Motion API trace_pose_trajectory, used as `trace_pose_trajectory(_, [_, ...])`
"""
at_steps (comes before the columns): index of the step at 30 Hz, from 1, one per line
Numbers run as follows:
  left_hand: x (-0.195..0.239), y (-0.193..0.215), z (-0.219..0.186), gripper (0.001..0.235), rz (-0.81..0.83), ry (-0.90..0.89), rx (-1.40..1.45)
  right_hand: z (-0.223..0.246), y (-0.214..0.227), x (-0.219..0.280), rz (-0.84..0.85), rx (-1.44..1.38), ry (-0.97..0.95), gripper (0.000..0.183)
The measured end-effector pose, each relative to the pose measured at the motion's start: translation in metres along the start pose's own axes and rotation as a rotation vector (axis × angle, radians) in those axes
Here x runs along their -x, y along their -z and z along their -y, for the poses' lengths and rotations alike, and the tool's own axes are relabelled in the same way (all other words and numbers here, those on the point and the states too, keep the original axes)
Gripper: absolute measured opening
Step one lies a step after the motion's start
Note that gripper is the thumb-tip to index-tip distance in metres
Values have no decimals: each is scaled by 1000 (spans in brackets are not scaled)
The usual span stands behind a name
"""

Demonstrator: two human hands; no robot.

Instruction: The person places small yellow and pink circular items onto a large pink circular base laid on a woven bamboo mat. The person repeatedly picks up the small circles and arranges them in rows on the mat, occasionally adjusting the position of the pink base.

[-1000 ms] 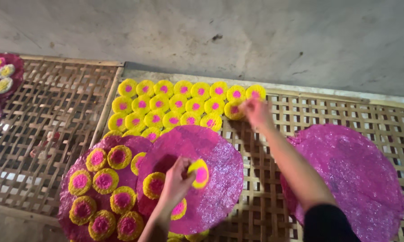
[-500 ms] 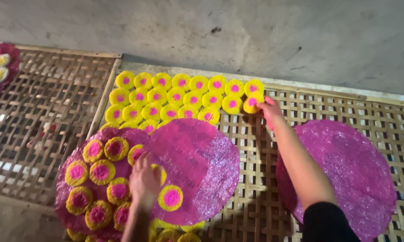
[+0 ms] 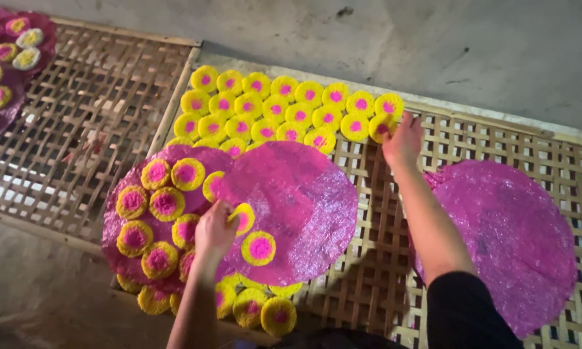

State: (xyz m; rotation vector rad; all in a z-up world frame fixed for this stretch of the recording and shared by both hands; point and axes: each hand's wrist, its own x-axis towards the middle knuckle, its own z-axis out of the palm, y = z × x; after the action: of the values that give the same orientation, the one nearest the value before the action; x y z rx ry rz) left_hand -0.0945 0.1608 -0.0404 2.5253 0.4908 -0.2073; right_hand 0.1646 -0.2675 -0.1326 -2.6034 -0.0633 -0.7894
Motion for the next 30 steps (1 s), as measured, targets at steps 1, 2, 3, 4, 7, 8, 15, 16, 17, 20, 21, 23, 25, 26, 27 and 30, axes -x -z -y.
trace_pose_trajectory(1, [7, -1, -10, 22, 28, 10, 65, 20, 17, 13, -71, -3, 54, 51])
trace_pose_trajectory(2, [10, -2, -23, 21, 50, 16, 133, 47, 29, 25, 195, -283, -107, 28])
trace_pose_trajectory(3, [14, -4, -37, 20, 71, 22, 201, 75, 42, 42, 676, -641, -387, 16])
trace_pose_trajectory(4, [23, -12, -54, 22, 81, -7, 337, 106, 55, 74, 899, -745, -458, 25])
trace_pose_trajectory(7, [44, -39, -99, 37, 128, -268, 635, 153, 89, 133, 1300, -1401, -716, 47])
trace_pose_trajectory(8, [45, -40, -101, 38, 86, -294, 602, 160, 88, 139, 1258, -1459, -808, 41])
trace_pose_trajectory(15, [13, -2, -11, 71, -315, 9, -163, 63, 16, 74, 548, -1130, -787, 34])
trace_pose_trajectory(16, [9, 0, 4, 79, -312, 61, -249, 47, 1, 63, 525, -1174, -751, 35])
trace_pose_trajectory(17, [11, -3, 15, 76, -343, 21, -195, 34, -14, 55, 502, -1219, -714, 37])
trace_pose_trajectory(20, [9, -11, 39, 68, -343, -8, -61, 21, -52, 46, 531, -1213, -503, 40])
trace_pose_trajectory(21, [8, -15, 42, 66, -279, 43, -34, 20, -58, 48, 510, -974, -449, 40])
trace_pose_trajectory(23, [5, -20, 45, 62, -225, 96, -18, 30, -62, 51, 456, -501, -333, 41])
trace_pose_trajectory(25, [1, -19, 48, 57, -248, 102, -39, 46, -54, 50, 319, -340, -125, 44])
trace_pose_trajectory(26, [-1, -20, 49, 53, -242, 80, -80, 53, -44, 50, 257, -254, -25, 45])
trace_pose_trajectory(27, [-5, -20, 49, 50, -236, 58, -120, 62, -34, 47, 223, -219, -17, 47])
trace_pose_trajectory(30, [-1, -19, 49, 33, -215, 26, -125, 99, 12, 48, 97, -105, 64, 52])
